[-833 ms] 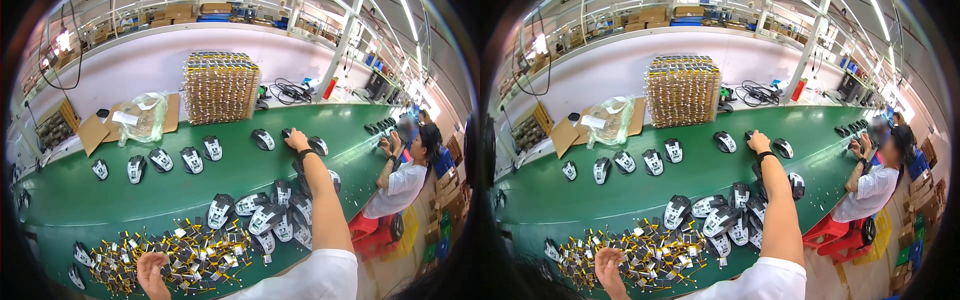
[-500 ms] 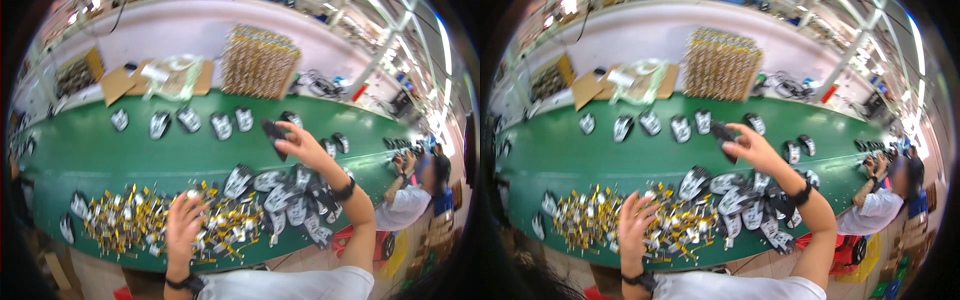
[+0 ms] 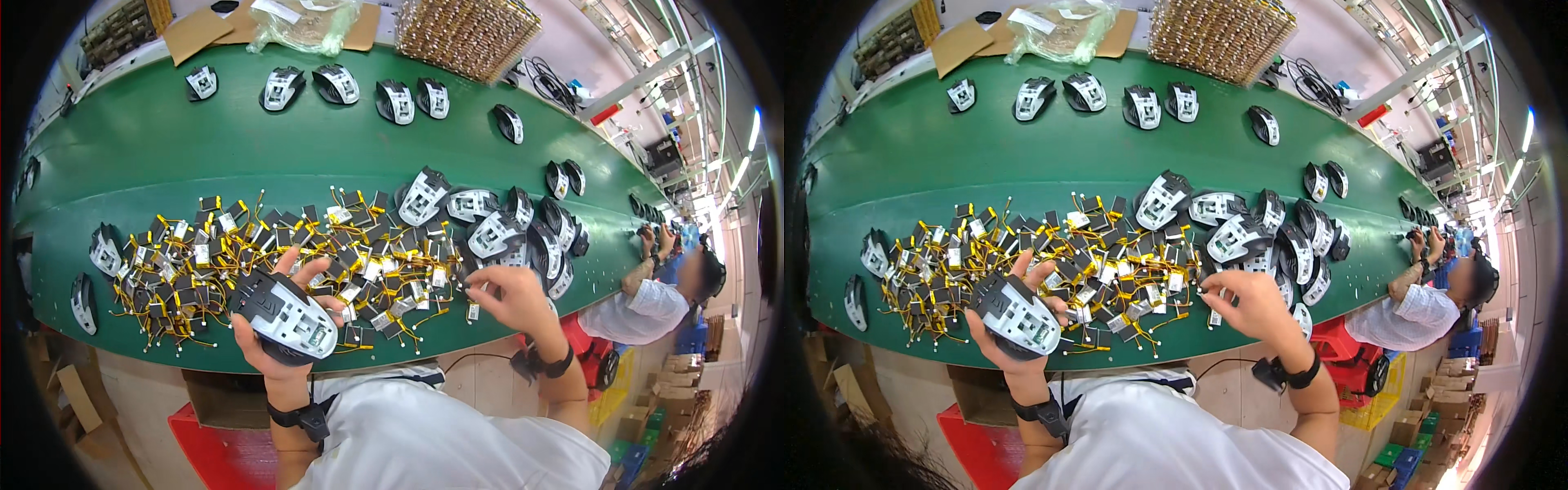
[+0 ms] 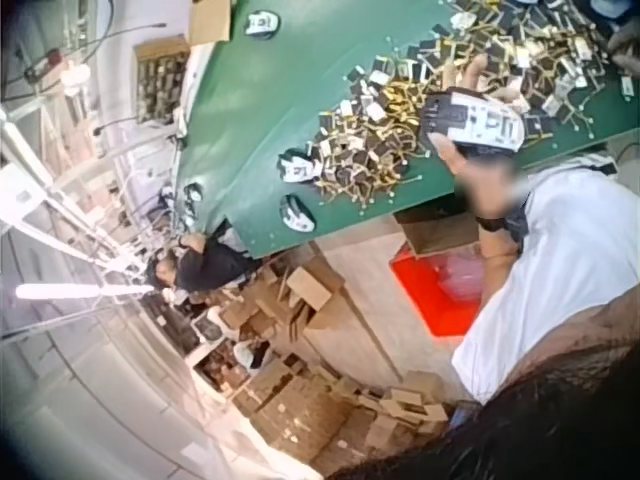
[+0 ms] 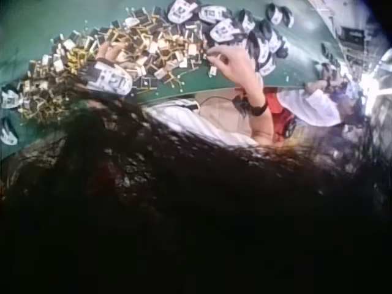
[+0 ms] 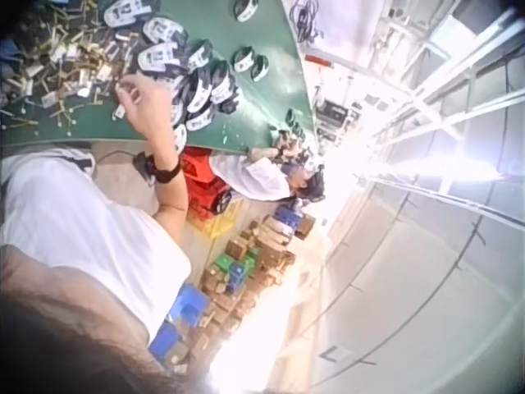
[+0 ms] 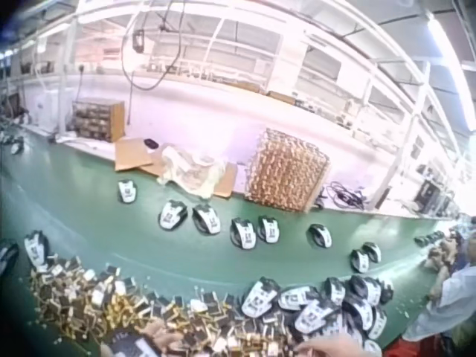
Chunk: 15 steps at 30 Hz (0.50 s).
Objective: The person assembles electronic devices at a factory workstation. They pick up a device casing, insert a small battery, and connect a yellow wire harness to the internal circuitry. The person repeats this process for multiple units, placing the finished devices on the table.
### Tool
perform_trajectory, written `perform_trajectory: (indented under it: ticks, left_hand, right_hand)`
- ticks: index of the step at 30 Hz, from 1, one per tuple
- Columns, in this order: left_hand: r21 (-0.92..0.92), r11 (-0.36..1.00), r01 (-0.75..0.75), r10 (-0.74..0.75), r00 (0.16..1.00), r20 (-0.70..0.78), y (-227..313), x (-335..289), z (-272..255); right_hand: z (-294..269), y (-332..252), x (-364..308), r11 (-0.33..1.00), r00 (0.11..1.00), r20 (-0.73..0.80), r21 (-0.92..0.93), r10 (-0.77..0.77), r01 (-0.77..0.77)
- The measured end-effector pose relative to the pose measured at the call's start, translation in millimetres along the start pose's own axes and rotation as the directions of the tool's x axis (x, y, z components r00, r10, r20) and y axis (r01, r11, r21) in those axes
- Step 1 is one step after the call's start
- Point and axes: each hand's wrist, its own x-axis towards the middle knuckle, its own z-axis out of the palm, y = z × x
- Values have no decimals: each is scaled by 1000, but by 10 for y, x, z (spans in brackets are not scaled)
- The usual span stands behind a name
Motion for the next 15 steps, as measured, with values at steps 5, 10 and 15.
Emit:
perform_trajectory:
  ticks: [5,10,15]
  left_hand:
    - [16,995,101,-102,994,51,-101,-8,60]
    - [72,982,177,-182,981,63,-168,20,93]
    - [128,968,217,-223,974,30,-302,32,103]
  right_hand:
    - [678,-57,-136,978,936,-301,146,185,-146]
    - [958,-85,-132,954,907,-348,260,237,-150]
    - [792,80,-5,841,912,-283,529,298,-111]
